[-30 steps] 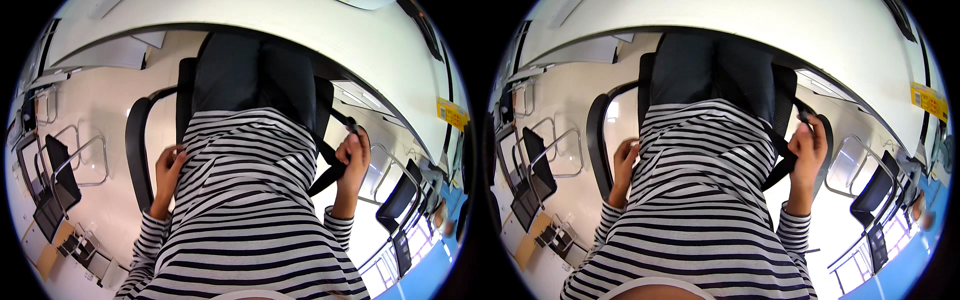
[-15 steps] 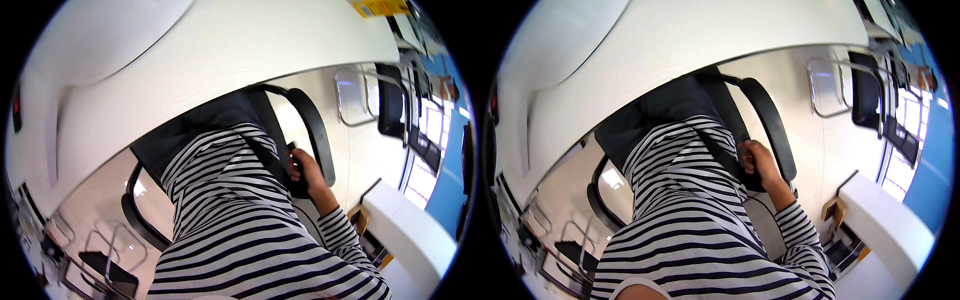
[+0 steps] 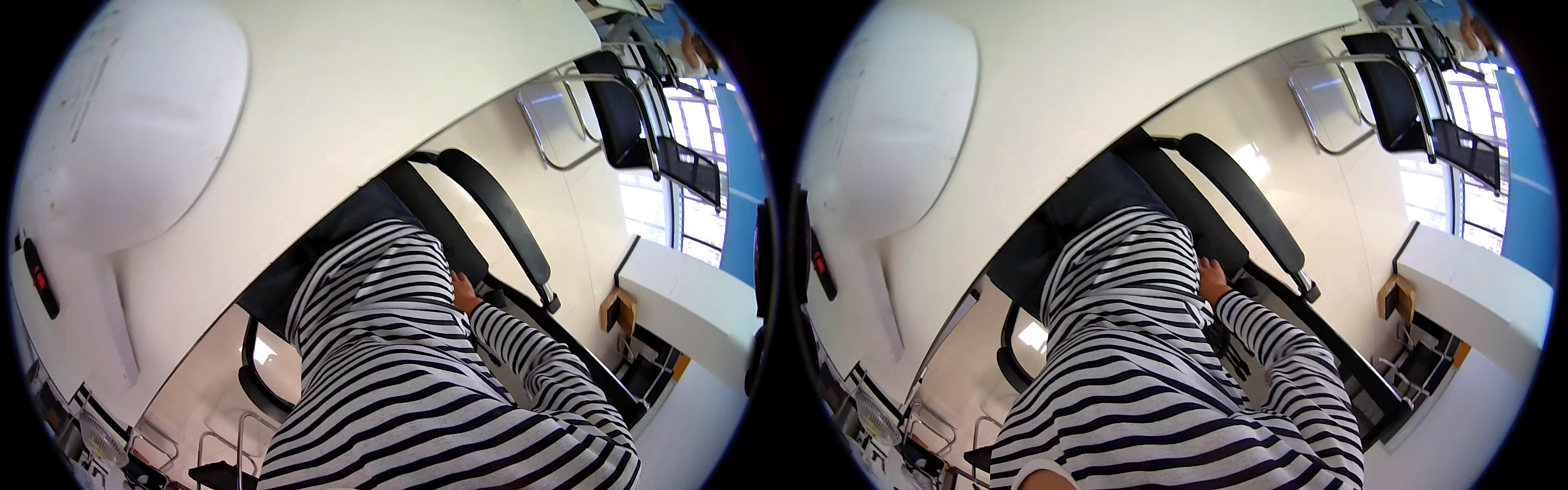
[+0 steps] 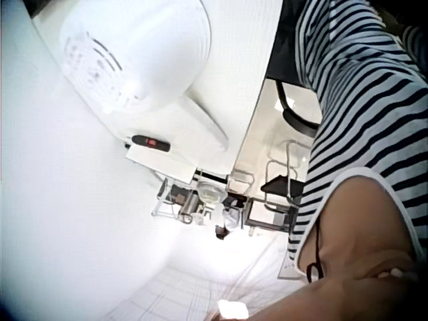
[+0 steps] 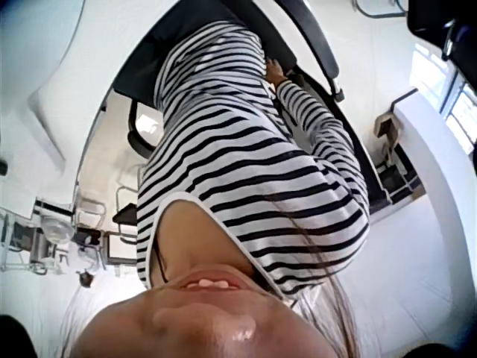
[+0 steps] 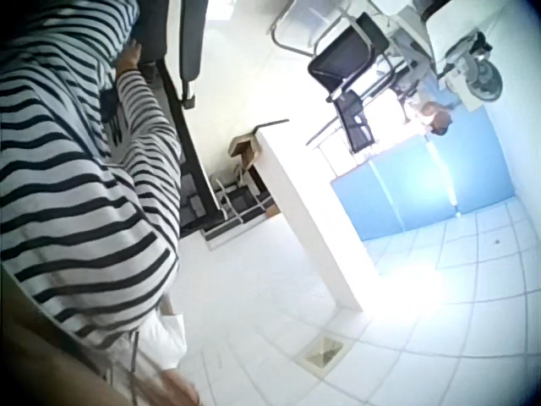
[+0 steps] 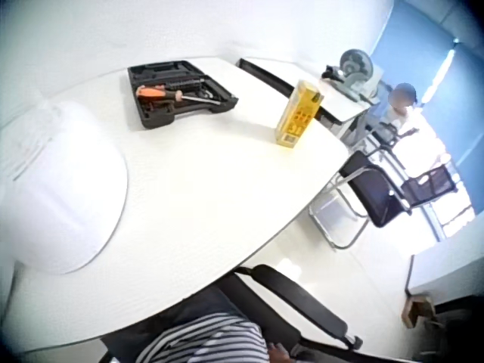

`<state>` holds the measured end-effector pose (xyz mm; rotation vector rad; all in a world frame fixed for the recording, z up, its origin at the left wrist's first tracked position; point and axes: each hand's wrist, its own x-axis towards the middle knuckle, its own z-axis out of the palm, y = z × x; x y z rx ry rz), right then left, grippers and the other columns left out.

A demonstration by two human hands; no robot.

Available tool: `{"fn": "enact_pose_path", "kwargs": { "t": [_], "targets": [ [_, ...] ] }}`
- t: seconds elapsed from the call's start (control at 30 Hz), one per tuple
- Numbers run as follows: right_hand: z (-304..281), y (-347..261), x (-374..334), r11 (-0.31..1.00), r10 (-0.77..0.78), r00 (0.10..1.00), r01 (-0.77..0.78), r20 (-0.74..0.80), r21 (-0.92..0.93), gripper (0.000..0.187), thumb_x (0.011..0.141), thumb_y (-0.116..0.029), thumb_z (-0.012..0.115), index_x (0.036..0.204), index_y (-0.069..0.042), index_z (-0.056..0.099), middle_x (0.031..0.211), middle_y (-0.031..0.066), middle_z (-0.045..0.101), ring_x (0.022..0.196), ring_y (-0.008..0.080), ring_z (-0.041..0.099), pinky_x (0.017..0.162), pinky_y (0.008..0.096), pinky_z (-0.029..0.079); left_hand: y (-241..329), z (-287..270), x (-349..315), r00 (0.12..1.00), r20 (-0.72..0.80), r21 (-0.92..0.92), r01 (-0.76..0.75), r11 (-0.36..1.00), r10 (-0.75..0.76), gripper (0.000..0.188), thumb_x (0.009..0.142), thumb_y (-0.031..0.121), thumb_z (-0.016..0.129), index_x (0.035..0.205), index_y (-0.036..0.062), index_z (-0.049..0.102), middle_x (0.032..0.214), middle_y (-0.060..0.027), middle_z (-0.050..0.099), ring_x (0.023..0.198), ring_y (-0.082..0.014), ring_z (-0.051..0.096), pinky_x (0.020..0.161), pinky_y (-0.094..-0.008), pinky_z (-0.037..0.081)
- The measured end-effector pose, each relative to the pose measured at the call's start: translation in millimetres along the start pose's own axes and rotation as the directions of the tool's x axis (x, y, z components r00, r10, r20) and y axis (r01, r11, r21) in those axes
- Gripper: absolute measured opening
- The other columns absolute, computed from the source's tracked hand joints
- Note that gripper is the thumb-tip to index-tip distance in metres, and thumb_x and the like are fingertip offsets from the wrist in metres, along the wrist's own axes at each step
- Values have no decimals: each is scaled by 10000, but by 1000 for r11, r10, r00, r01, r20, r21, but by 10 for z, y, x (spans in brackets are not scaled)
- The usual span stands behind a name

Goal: The person uses a manual screwdriver to tighten screws on the base of a white circular appliance. They then place the screwdriver down and briefly handle the appliance before the clip ends.

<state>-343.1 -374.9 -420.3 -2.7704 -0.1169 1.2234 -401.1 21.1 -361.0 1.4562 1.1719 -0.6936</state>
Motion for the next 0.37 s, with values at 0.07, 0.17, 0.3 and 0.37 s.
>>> {"fn": "enact_pose_path", "kwargs": {
  "t": [0.07, 0.17, 0.3, 0.37],
  "targets": [
    [-353, 109, -70, 992, -103, 987, 94, 122, 82, 401, 752, -248, 574, 1096, -42, 582, 1134, 157, 536, 1055, 299, 510, 875, 406, 421, 98, -111, -133, 996, 80, 174, 18, 985, -33, 305, 925, 235, 502, 1063, -16, 604, 973, -116, 581, 835, -168, 550, 735, -249, 432],
    [-1557, -73, -219, 959, -279, 924, 283, 262, 20, 260, 753, -198, 584, 918, -7, 646, 1011, 179, 604, 952, 312, 601, 806, 398, 498, 406, -267, -495, 957, 246, 565, -12, 825, -154, 310, 928, 236, 494, 1067, -18, 603, 1007, -130, 591, 862, -177, 567, 753, -250, 438],
    [-3276, -680, -677, 674, -339, 770, 599, -540, 431, 395, 808, -174, 620, 1163, -13, 555, 1135, 113, 602, 987, 255, 583, 822, 321, 460, 1328, -278, -1109, 911, 408, 698, -276, 661, -50, 317, 931, 237, 484, 1073, -21, 601, 1051, -149, 606, 897, -189, 590, 777, -251, 447],
    [-3557, -908, -534, 481, -465, 591, 793, -659, 372, 499, 743, -174, 671, 1194, -10, 535, 1214, 119, 551, 1067, 275, 540, 863, 331, 445, 1742, -248, -1388, 862, 323, 339, -491, 802, 391, 306, 941, 213, 460, 1046, -38, 601, 963, -159, 627, 833, -196, 606, 721, -259, 455]
  ]
}}
